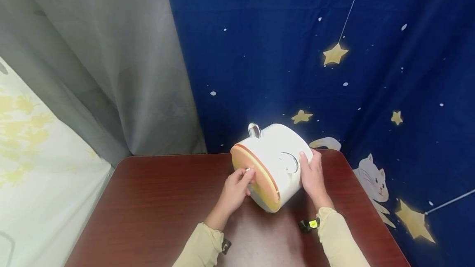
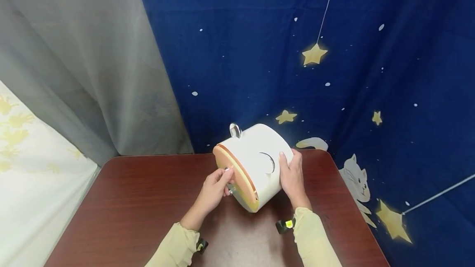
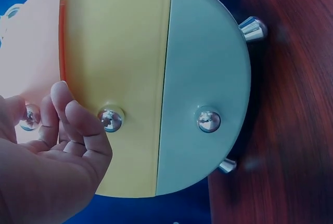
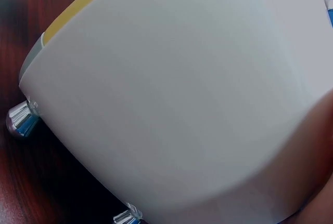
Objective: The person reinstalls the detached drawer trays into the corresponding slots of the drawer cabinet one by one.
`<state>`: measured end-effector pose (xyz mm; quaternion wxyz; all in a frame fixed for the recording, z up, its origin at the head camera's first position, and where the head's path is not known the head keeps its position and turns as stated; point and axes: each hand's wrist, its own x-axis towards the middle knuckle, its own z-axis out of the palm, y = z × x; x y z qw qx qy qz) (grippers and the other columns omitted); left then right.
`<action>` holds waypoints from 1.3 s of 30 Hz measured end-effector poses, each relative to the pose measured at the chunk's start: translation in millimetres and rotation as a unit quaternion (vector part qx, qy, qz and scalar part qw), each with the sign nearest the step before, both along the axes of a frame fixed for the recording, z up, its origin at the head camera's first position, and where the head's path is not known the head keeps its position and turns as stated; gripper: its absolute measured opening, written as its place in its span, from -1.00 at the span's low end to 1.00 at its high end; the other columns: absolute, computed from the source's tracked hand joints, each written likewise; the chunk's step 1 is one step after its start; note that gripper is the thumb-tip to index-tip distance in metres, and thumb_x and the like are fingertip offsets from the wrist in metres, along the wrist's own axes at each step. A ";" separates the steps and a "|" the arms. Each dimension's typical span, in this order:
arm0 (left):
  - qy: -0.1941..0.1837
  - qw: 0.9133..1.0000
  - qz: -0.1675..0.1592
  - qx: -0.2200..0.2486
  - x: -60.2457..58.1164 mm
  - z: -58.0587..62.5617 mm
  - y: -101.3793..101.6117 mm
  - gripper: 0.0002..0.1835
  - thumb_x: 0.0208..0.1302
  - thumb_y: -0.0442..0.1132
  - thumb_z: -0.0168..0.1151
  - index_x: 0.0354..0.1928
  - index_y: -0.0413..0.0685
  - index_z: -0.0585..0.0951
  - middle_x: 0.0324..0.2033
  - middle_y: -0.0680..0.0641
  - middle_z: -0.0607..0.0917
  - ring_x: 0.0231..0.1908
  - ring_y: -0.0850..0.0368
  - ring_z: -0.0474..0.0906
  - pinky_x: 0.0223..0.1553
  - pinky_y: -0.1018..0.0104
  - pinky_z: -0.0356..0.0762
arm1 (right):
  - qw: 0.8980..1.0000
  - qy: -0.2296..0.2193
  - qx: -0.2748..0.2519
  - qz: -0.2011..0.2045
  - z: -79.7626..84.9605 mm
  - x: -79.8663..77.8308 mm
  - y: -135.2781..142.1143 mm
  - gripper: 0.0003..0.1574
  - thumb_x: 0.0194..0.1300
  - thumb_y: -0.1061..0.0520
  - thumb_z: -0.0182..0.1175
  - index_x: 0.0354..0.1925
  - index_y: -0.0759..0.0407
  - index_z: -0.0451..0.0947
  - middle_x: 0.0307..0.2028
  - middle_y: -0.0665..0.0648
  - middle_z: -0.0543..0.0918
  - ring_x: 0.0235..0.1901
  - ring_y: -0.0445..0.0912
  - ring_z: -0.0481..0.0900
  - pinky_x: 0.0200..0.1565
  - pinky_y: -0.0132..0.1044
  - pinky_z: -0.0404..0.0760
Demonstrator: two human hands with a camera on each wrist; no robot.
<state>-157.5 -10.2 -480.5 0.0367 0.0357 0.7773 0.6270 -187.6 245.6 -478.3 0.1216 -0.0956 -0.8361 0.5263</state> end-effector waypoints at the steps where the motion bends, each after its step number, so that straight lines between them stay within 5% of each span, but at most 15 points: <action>1: 0.000 1.000 -0.002 0.002 -0.1 0.5 0.3 -0.46 0.40 0.34 0.11 -0.26 0.00 0.64 -0.27 -0.08 0.76 -0.57 0.08 0.54 -0.46 0.33 0.53 | 1.000 0.001 0.000 -0.001 0.0 0.1 -0.2 -0.15 0.56 -0.31 -0.12 0.47 0.22 0.02 0.41 0.36 0.24 0.38 0.18 0.26 0.51 0.14 0.13; 39: -0.005 1.000 -0.008 -0.002 -4.7 1.7 8.7 -0.43 0.43 0.36 0.03 -0.23 -0.01 0.65 -0.28 -0.08 0.75 -0.57 0.14 0.52 -0.41 0.32 0.52 | 1.000 -0.005 0.004 0.007 -0.6 -2.3 2.1 -0.13 0.56 -0.32 -0.13 0.47 0.24 -0.01 0.41 0.36 0.21 0.38 0.20 0.23 0.52 0.18 0.10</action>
